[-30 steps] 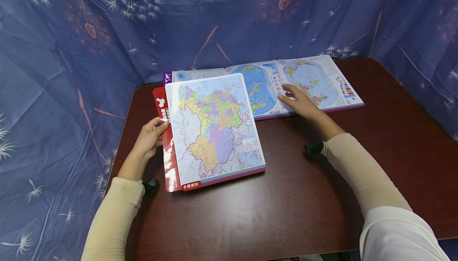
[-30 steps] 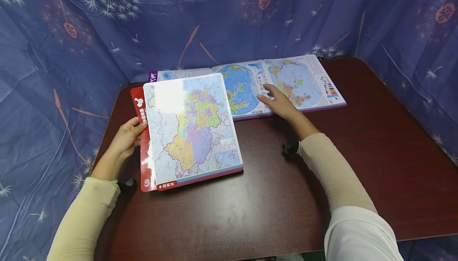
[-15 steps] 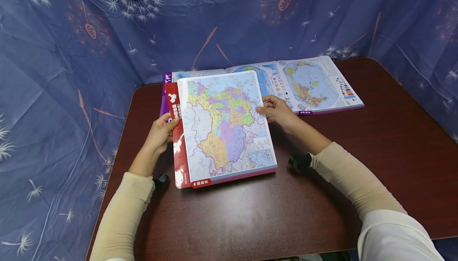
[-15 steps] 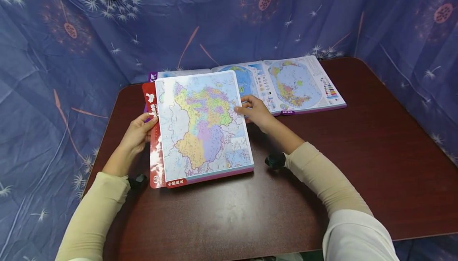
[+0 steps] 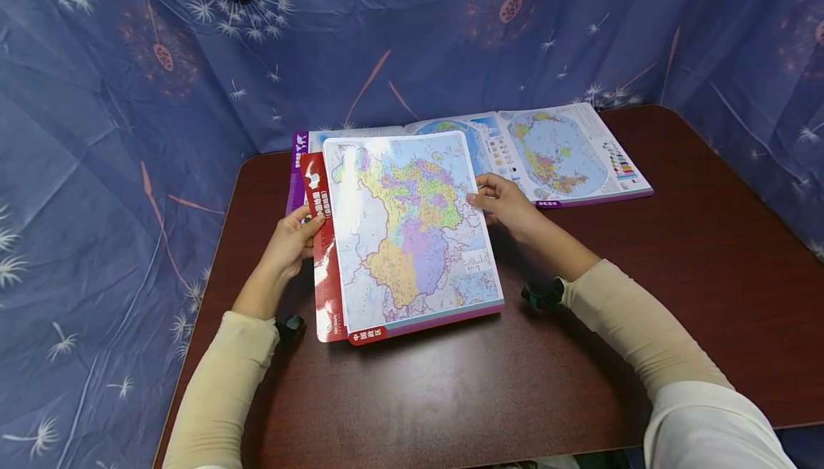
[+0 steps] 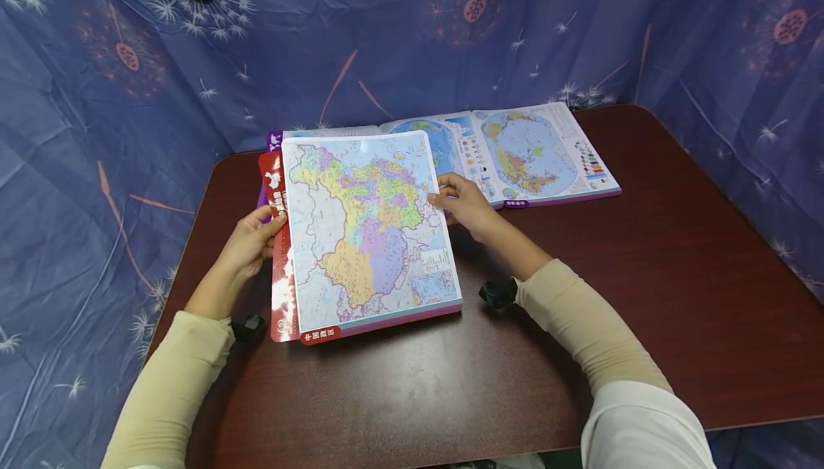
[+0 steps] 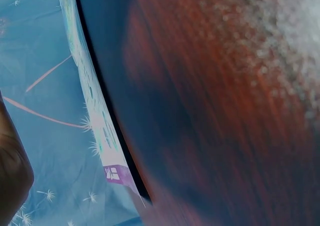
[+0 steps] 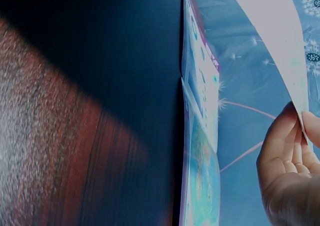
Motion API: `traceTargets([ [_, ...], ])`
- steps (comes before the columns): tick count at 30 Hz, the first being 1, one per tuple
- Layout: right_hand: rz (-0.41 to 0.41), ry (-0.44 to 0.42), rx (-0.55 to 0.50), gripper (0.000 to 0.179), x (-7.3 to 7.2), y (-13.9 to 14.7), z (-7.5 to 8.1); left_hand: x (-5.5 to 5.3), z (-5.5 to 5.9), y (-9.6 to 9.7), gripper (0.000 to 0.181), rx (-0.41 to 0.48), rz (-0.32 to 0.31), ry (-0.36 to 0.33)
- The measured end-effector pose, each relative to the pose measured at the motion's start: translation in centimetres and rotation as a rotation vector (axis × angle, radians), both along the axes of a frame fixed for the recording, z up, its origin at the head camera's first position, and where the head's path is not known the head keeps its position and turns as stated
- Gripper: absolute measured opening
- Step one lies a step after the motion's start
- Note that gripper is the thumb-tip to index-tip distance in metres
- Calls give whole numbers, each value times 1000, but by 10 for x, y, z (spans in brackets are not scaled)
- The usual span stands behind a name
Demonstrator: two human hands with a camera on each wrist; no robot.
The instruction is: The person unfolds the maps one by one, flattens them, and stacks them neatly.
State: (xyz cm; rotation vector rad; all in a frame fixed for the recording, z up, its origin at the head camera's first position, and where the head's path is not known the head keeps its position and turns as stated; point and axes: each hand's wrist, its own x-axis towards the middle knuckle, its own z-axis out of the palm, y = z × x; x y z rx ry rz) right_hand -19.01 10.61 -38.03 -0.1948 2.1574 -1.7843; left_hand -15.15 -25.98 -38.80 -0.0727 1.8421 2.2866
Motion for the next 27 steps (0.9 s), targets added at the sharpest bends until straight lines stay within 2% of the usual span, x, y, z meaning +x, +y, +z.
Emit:
traceTargets([
  [6,-49,-11,-41,50,-1,7,3,0,0,-2,28,4,-11,15],
  [14,-118,4,-31,46,-2,28,10,2,-1,-13,9,9,-3,22],
  [23,-241,37,-87,35,-6,71,15,2,-3,-34,7,-35,28,37],
  [27,-325,31,-187,27,-7,94,17,3,-3,-43,7,-28,49,46],
])
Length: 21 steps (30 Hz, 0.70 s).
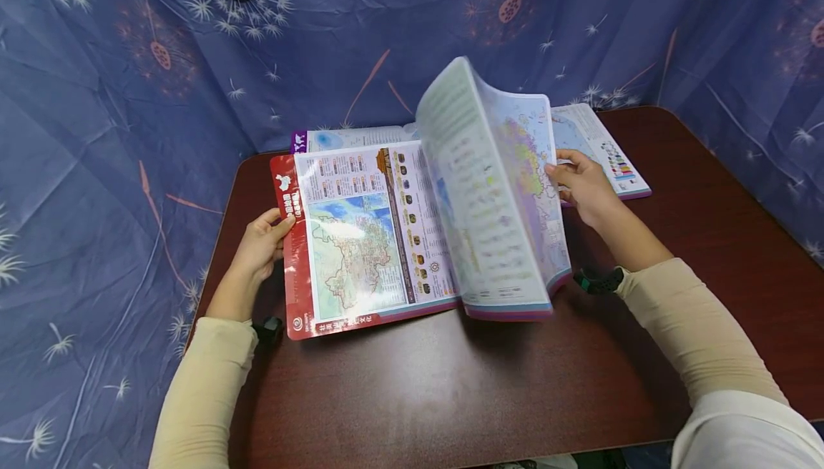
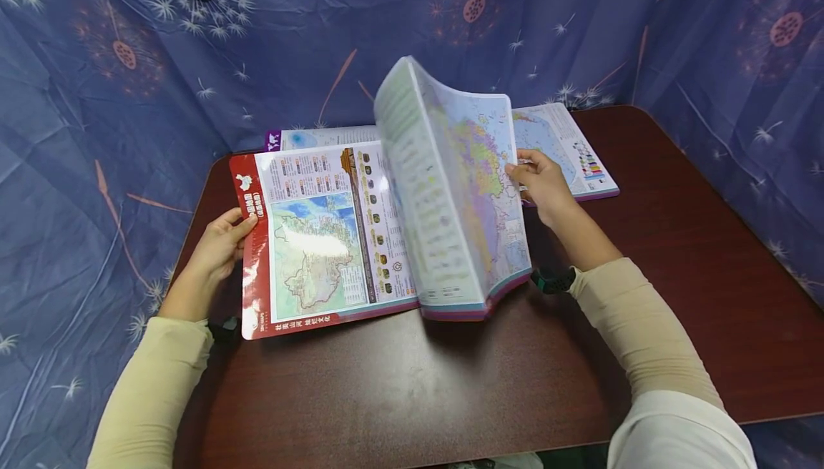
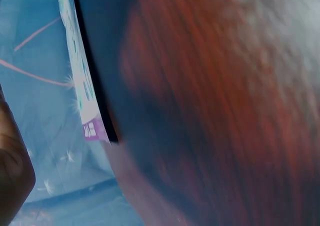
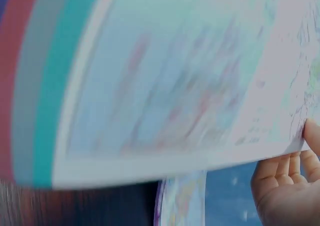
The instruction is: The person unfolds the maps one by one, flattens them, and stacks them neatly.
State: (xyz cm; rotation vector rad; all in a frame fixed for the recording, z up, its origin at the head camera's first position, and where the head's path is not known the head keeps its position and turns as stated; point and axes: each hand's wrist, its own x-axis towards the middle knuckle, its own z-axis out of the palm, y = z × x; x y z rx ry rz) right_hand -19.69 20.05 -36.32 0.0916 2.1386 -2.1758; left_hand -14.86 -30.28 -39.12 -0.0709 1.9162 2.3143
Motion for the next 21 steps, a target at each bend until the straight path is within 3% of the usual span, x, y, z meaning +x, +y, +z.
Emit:
traceTargets([
  [4,-95,2,-96,29,1,27,0,2,1,-7,8,0,38,17],
  [13,-366,-18,-101,34,6,89,-3,5,3,-25,11,34,81,30],
  [21,-565,-19,6,30,10,127,-8,0,3,-36,12,-42,113,32],
])
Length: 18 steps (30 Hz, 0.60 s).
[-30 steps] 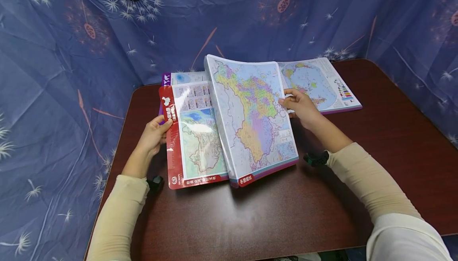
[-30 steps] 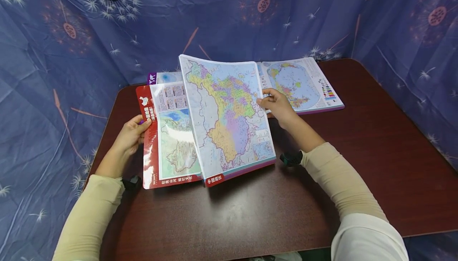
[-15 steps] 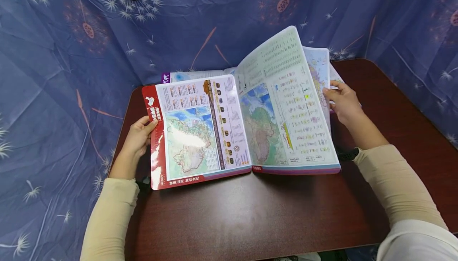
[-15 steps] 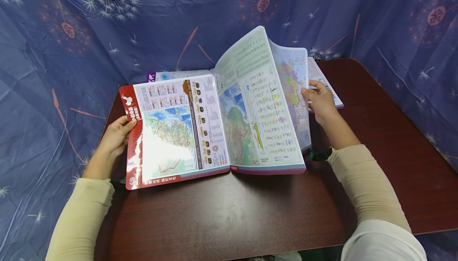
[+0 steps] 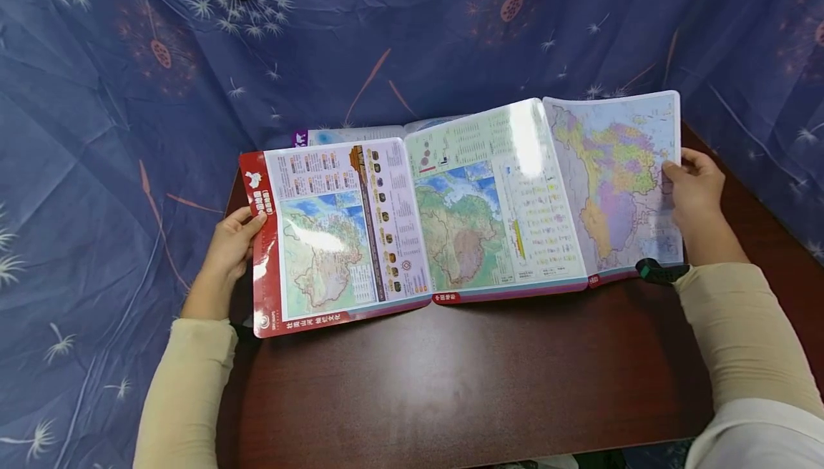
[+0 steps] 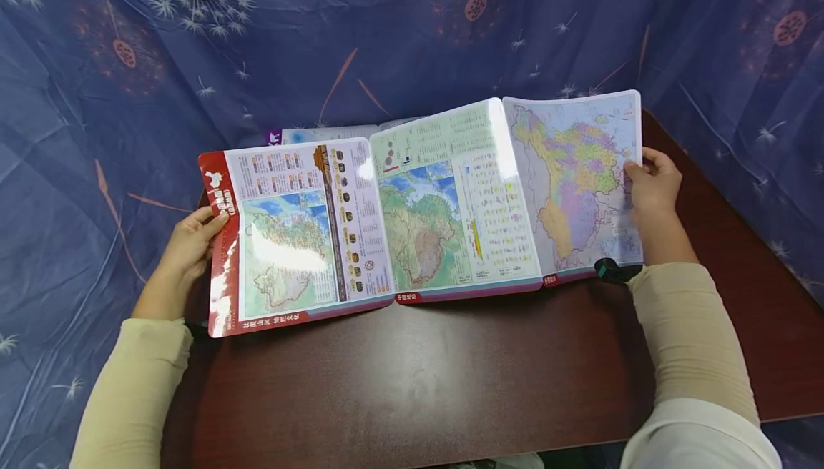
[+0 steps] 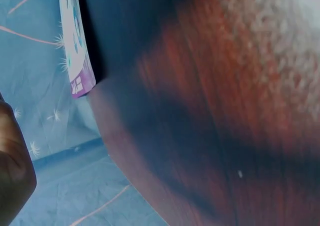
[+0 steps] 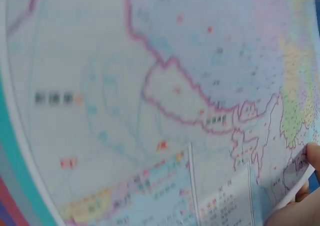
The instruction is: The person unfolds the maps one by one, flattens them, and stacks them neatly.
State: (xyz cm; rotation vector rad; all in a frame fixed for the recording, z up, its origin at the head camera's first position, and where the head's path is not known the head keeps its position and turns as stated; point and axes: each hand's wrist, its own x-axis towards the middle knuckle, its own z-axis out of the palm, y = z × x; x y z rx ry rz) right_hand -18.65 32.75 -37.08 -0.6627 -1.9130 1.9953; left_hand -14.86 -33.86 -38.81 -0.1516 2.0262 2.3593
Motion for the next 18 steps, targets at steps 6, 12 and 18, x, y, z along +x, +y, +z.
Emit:
traceTargets([
  [6,-57,-27,72,27,0,13,-6,-3,2,0,9,-18,52,-16],
  [12,-63,-60,167,16,-1,17,-12,-2,8,9,15,-22,96,-29],
  [18,-90,-101,234,13,-3,15,-13,-9,-2,10,19,-92,145,-44],
])
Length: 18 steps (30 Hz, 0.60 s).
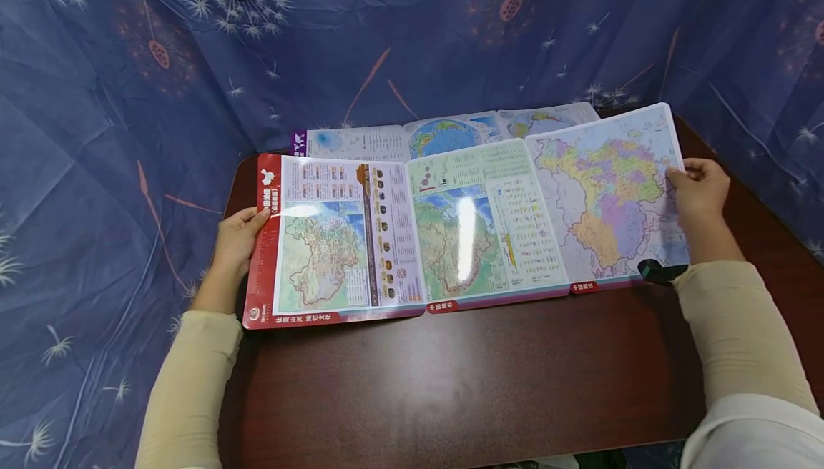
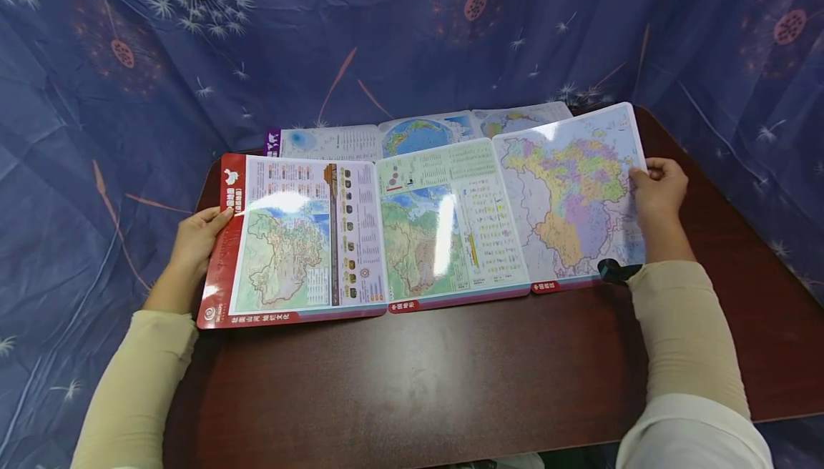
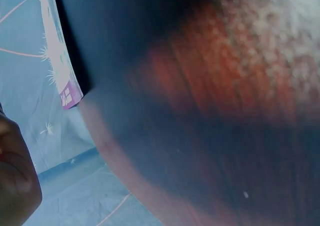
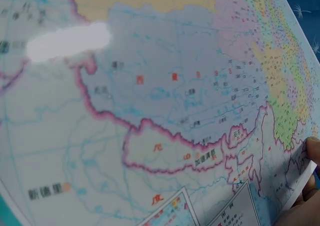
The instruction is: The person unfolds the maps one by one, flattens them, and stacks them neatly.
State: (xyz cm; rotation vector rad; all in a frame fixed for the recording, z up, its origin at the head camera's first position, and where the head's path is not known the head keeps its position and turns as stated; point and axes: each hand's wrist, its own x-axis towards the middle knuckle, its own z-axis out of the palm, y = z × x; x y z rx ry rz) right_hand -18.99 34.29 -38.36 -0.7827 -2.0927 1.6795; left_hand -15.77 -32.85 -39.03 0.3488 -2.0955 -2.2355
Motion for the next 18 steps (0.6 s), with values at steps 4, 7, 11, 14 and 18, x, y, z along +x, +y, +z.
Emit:
traceTargets([
  [4,8,-71,83,14,-7,0,0,-3,-1,2,28,-65,12,-11],
  [7,4,-119,143,14,-13,-1,1,-8,0,4,37,-131,29,-9],
  [11,-17,-167,226,12,-22,-5,4,-18,3,6,42,-243,58,-11],
  [14,-26,-193,278,10,-30,-10,10,-28,6,8,41,-374,78,-7],
  [18,-52,-232,358,18,-41,-21,22,-42,12,14,40,-532,106,5],
])
